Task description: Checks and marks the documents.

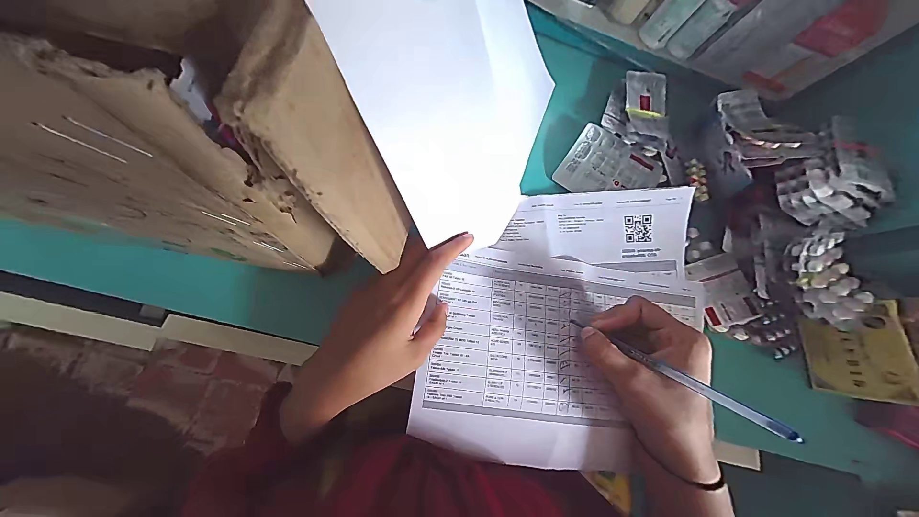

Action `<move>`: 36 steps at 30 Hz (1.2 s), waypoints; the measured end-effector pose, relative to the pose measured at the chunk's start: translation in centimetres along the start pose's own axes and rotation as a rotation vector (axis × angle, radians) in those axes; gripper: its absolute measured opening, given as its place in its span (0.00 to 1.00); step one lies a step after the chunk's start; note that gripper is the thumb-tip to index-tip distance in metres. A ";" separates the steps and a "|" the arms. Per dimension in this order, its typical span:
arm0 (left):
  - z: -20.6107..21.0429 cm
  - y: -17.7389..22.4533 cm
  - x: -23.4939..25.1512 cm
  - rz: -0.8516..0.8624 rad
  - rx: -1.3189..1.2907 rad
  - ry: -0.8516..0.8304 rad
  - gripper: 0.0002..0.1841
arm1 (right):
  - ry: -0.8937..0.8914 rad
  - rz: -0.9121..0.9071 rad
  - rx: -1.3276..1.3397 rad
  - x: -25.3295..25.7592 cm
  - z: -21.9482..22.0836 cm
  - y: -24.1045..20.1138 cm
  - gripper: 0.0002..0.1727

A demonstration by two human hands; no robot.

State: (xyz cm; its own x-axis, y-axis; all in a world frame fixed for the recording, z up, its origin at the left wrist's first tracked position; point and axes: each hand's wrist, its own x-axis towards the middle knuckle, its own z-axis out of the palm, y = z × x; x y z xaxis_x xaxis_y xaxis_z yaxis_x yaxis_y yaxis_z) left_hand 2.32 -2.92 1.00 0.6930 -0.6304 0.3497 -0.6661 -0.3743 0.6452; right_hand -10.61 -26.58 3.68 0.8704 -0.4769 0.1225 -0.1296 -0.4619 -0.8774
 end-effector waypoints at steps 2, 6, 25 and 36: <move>0.0 0.0 0.0 0.009 -0.017 -0.003 0.35 | -0.002 -0.017 0.015 0.0 -0.1 0.2 0.07; -0.3 -0.1 -0.1 0.033 -0.036 -0.045 0.37 | -0.009 -0.043 0.085 -0.1 0.1 0.4 0.07; -0.4 -0.8 0.0 0.070 -0.185 0.051 0.25 | -0.078 -0.161 0.180 -0.3 -0.7 1.4 0.09; 0.2 0.1 -0.3 0.081 -0.001 0.077 0.24 | -0.063 -0.187 0.133 -0.8 -0.8 1.9 0.07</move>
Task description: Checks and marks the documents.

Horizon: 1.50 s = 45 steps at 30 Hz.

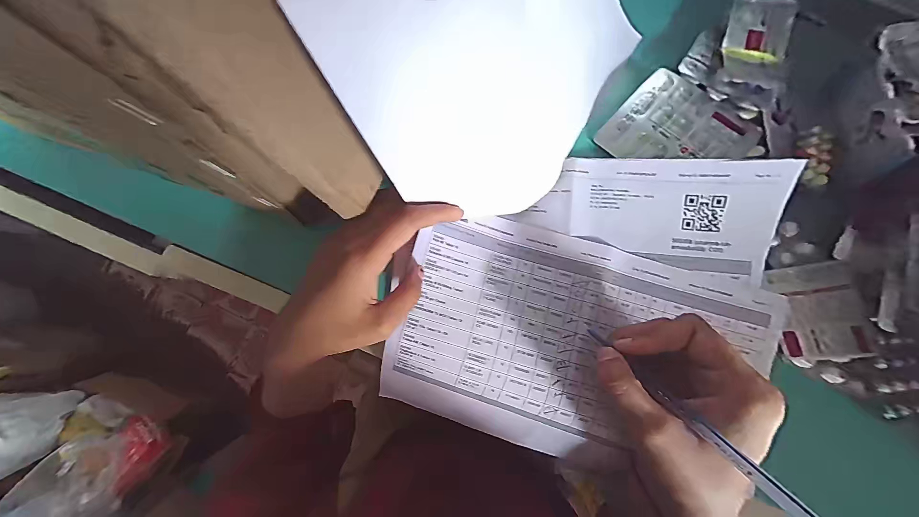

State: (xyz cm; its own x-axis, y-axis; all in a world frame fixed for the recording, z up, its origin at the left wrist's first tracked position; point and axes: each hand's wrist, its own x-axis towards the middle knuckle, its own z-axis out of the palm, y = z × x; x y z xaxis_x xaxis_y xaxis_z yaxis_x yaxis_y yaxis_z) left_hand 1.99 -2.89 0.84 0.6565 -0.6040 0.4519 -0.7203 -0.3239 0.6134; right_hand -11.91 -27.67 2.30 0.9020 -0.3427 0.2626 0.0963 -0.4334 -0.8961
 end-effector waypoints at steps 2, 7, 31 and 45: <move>-0.1 -0.1 0.0 0.004 -0.017 -0.008 0.24 | 0.005 0.019 -0.018 0.0 0.1 -0.1 0.07; -0.6 -0.5 0.0 -0.016 -0.101 -0.019 0.23 | -0.021 0.051 -0.082 0.0 0.1 -0.2 0.06; -1.0 -1.3 0.2 -0.020 -0.203 -0.091 0.31 | -0.085 0.076 0.020 -1.9 -0.3 -0.8 0.08; -1.0 -1.0 0.3 -0.041 -0.223 -0.078 0.32 | -0.131 0.062 -0.002 -1.2 -0.3 -0.3 0.09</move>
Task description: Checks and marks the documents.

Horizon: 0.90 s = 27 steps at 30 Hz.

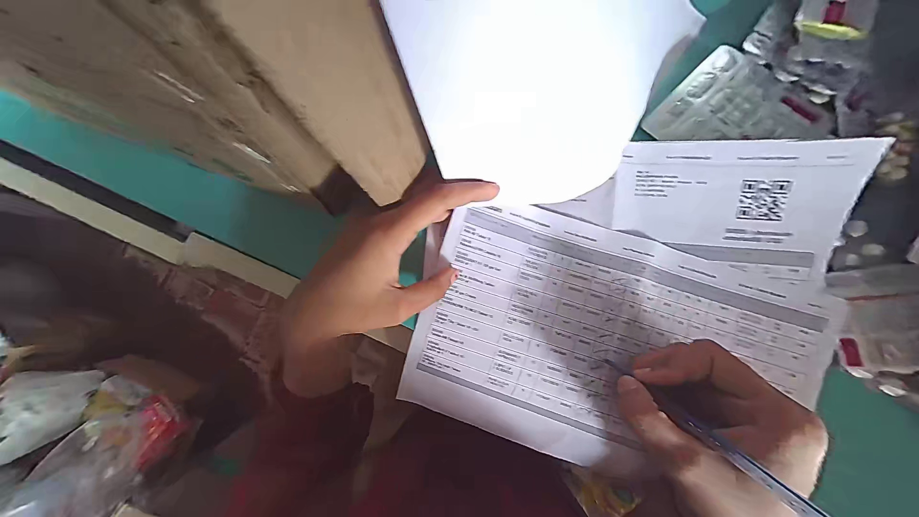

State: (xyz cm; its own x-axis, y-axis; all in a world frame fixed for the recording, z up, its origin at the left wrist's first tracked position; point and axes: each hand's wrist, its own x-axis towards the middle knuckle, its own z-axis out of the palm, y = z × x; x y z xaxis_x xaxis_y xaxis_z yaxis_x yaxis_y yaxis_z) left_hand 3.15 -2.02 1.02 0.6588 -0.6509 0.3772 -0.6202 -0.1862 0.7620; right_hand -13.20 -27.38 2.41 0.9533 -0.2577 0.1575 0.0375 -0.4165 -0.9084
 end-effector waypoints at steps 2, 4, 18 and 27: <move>0.1 -0.1 0.1 0.015 -0.009 0.009 0.31 | -0.037 0.004 -0.003 0.1 -0.2 0.0 0.09; 0.1 -0.1 0.2 0.022 -0.011 0.012 0.31 | -0.058 -0.003 0.003 0.1 -0.4 0.0 0.09; 0.1 0.2 0.1 -0.043 -0.035 0.015 0.33 | -0.046 0.029 -0.002 0.1 -0.4 -0.4 0.08; 0.0 -0.2 0.2 0.009 -0.032 -0.015 0.30 | -0.009 -0.004 -0.009 0.0 -0.1 0.3 0.07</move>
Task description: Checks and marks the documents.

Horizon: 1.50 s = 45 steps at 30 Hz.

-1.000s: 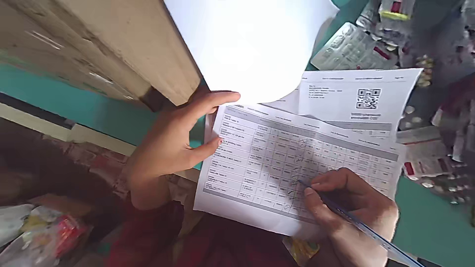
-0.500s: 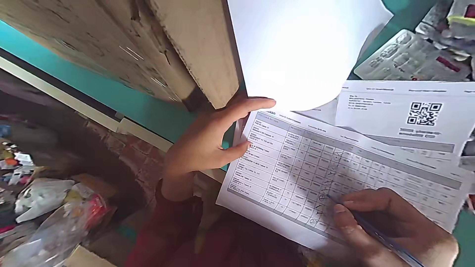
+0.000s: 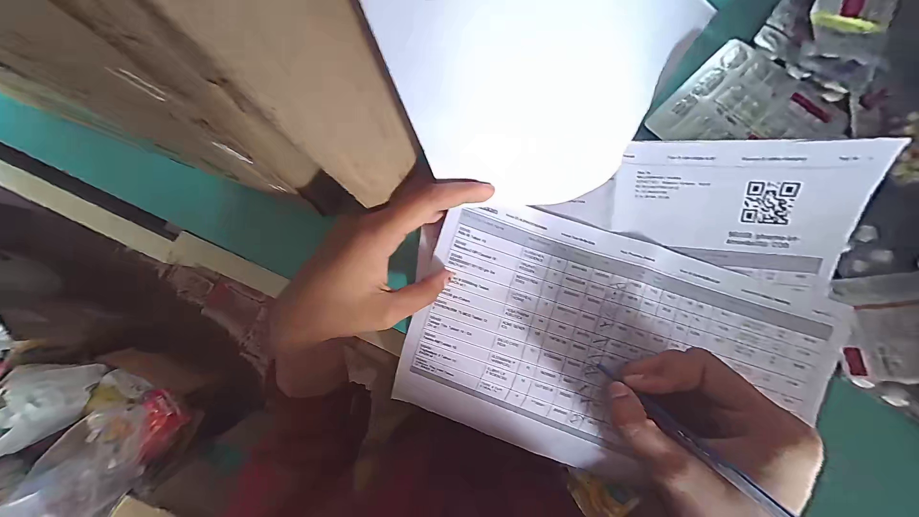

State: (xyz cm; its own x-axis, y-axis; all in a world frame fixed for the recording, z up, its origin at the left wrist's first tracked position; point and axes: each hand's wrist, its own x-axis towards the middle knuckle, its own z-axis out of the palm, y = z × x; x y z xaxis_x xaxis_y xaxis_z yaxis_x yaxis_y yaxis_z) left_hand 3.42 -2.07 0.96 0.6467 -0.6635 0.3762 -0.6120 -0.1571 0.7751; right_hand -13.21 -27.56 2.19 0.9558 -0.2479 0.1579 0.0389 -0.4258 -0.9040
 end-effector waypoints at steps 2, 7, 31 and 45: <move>0.0 0.0 0.0 -0.005 -0.003 0.002 0.31 | 0.004 0.000 0.006 0.0 0.0 0.1 0.07; -0.1 0.0 -0.2 -0.014 -0.003 -0.006 0.34 | 0.083 0.008 -0.053 0.0 0.3 -0.2 0.07; -0.3 0.0 0.0 -0.010 0.066 -0.057 0.40 | 0.037 0.002 -0.012 -2.1 0.5 -0.6 0.07; 0.0 0.2 0.3 -0.001 -0.018 -0.018 0.37 | -0.047 0.035 0.000 -1.7 0.1 -1.0 0.07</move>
State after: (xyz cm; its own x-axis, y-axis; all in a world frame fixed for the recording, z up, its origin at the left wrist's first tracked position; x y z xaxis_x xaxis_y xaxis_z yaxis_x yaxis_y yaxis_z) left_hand 3.48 -2.30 1.21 0.6390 -0.6764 0.3663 -0.6027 -0.1445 0.7847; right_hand -14.87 -26.67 2.78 0.9693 -0.2215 0.1072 0.0051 -0.4175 -0.9087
